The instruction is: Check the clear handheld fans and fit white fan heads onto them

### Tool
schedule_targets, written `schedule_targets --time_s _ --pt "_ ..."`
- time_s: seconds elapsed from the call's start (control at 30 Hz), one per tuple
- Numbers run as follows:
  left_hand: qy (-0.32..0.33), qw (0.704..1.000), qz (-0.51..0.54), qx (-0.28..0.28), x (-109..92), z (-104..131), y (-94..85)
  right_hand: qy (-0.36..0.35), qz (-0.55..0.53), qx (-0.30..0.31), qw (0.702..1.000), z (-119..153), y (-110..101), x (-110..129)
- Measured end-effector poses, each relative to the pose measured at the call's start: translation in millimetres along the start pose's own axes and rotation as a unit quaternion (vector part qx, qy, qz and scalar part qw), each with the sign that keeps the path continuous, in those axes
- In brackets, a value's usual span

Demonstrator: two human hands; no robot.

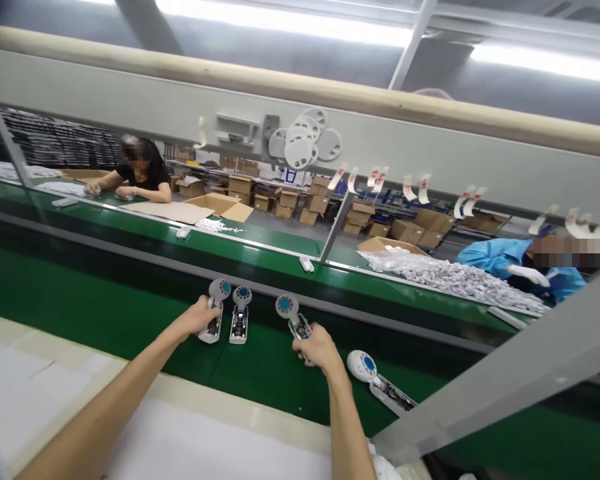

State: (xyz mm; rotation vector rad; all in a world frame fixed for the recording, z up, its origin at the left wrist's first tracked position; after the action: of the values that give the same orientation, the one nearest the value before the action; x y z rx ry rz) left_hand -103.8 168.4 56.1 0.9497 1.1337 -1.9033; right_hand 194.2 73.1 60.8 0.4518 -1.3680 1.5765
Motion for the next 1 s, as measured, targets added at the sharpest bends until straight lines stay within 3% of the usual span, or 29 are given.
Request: schedule_targets --time_s 0.13,0.23,0.3,0.47,0.7,1.0 --pt "0.096 0.978 0.178 0.059 -44.1 34.6 -1.4 -0.089 -0.191 -0.021 0.977 25.2 -1.5 43.0" --pt "0.147 0.904 0.373 0.146 -76.1 71.2 7.7 -0.129 -0.37 0.019 0.92 53.9 -0.2 68.8" --pt "0.157 0.863 0.439 0.194 -89.6 93.3 13.8 -0.146 -0.408 0.041 0.9 72.5 1.0 81.9" --pt "0.213 0.866 0.394 0.225 -104.3 127.2 23.4 -0.182 -0.369 0.057 0.91 99.1 5.8 100.9" --pt "0.322 0.844 0.351 0.247 -113.9 143.6 28.2 -0.244 -0.339 0.045 0.907 121.5 8.3 114.5" --pt "0.314 0.849 0.349 0.244 -113.5 143.8 24.2 -0.262 -0.344 0.053 0.9 131.2 9.1 121.5"
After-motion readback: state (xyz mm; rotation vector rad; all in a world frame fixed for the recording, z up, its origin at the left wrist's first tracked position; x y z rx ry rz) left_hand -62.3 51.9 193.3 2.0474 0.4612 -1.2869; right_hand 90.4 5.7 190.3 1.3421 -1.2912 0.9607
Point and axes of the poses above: each hand's wrist, its own z-axis away from the middle knuckle, its own y-axis out of the palm, x = y × z, the point moved 6 cm from there along -z, towards the middle knuckle, and after that the axes turned 5 degrees about x, right-handed, at the moved point
